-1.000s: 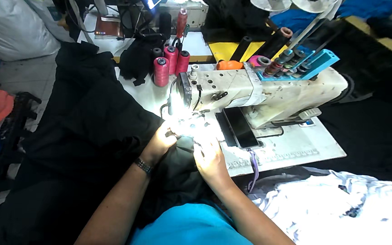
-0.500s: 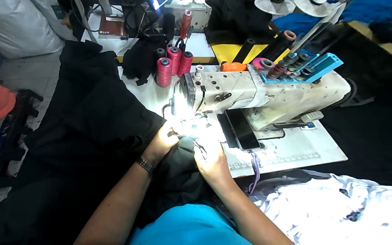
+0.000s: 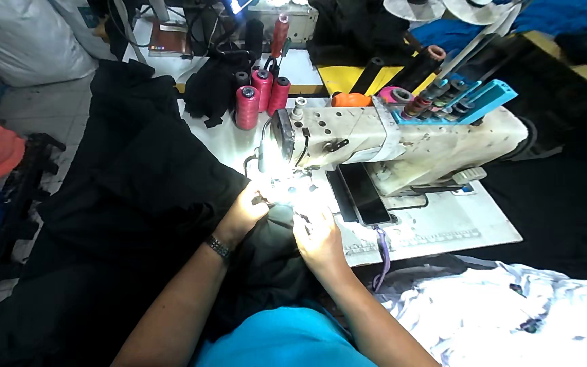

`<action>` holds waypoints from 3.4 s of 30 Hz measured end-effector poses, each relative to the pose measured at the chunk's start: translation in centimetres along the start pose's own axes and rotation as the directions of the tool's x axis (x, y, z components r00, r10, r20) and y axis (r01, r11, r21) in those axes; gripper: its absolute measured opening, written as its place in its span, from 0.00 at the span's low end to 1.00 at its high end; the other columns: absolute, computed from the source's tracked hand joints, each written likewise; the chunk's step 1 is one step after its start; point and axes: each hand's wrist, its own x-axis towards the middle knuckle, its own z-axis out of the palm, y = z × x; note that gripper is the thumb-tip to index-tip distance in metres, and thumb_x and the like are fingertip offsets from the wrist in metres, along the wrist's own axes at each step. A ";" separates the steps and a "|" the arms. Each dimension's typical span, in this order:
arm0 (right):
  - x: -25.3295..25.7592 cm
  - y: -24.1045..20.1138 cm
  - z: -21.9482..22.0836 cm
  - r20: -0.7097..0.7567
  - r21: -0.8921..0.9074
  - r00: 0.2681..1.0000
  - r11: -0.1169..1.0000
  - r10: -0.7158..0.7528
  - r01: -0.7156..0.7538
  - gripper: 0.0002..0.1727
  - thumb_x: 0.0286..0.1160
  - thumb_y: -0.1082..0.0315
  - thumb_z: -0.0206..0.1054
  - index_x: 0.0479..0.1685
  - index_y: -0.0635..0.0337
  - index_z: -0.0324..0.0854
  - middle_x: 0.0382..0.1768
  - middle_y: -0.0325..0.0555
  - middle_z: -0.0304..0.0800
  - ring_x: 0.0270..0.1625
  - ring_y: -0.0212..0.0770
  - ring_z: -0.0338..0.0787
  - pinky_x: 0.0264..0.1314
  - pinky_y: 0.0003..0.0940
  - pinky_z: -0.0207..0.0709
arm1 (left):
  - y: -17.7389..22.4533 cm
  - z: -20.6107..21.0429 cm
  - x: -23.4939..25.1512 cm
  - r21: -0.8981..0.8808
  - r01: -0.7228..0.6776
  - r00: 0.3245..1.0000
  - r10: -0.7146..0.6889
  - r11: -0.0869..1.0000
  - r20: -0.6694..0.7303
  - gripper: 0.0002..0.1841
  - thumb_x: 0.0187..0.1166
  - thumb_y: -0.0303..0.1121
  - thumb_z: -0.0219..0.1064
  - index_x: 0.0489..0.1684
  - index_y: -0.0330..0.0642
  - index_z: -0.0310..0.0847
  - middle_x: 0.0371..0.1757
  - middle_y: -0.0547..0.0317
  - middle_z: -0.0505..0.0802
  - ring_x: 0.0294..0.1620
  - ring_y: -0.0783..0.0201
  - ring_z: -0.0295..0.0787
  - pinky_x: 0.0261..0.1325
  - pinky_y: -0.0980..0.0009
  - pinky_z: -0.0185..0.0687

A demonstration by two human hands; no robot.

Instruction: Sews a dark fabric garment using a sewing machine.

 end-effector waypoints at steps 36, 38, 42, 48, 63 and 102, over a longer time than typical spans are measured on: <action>2.4 1.1 0.3 -0.072 0.011 0.994 0.996 -0.082 0.083 0.09 0.69 0.66 0.67 0.34 0.60 0.91 0.24 0.43 0.88 0.26 0.35 0.85 0.28 0.30 0.78 | 0.6 0.4 -0.2 -0.050 0.087 0.992 -0.091 0.995 -0.087 0.07 0.75 0.23 0.68 0.41 0.44 0.76 0.40 0.61 0.85 0.43 0.69 0.83 0.49 0.71 0.82; 2.4 1.1 0.3 -0.078 0.013 0.994 0.997 -0.080 0.081 0.10 0.71 0.65 0.68 0.35 0.61 0.91 0.25 0.43 0.89 0.27 0.34 0.86 0.31 0.29 0.80 | 0.6 0.4 -0.2 -0.057 0.090 0.992 -0.095 0.994 -0.085 0.07 0.75 0.23 0.68 0.42 0.44 0.75 0.40 0.60 0.85 0.44 0.69 0.83 0.49 0.71 0.82; 2.4 1.2 0.4 -0.040 -0.004 0.995 0.996 -0.087 0.087 0.10 0.72 0.63 0.68 0.34 0.60 0.91 0.25 0.43 0.89 0.26 0.36 0.86 0.29 0.34 0.81 | 0.4 0.4 -0.1 -0.013 0.076 0.993 -0.077 0.997 -0.092 0.07 0.75 0.24 0.69 0.43 0.43 0.77 0.39 0.60 0.86 0.43 0.69 0.84 0.49 0.71 0.82; 2.5 1.1 0.6 -0.025 -0.037 0.997 0.996 -0.077 0.076 0.10 0.72 0.63 0.67 0.29 0.57 0.88 0.21 0.41 0.84 0.24 0.38 0.83 0.25 0.36 0.75 | 0.3 0.3 -0.1 -0.016 0.069 0.993 -0.070 0.997 -0.094 0.08 0.74 0.22 0.69 0.42 0.43 0.77 0.39 0.60 0.86 0.44 0.68 0.84 0.48 0.71 0.82; 2.3 1.6 0.7 -0.056 -0.036 0.995 0.996 -0.081 0.079 0.10 0.71 0.64 0.66 0.31 0.60 0.89 0.21 0.43 0.85 0.23 0.38 0.83 0.24 0.35 0.75 | 0.1 0.3 -0.1 0.033 0.035 0.994 -0.032 0.999 -0.102 0.09 0.73 0.20 0.69 0.42 0.43 0.76 0.42 0.59 0.86 0.46 0.68 0.84 0.49 0.71 0.83; 2.2 1.3 1.1 0.001 -0.054 0.998 0.997 -0.060 0.060 0.10 0.70 0.62 0.66 0.32 0.58 0.90 0.21 0.42 0.86 0.24 0.40 0.85 0.24 0.39 0.77 | 0.1 0.3 -0.1 0.007 0.013 0.996 -0.012 1.000 -0.083 0.10 0.72 0.19 0.68 0.42 0.43 0.75 0.40 0.60 0.86 0.44 0.68 0.84 0.47 0.71 0.82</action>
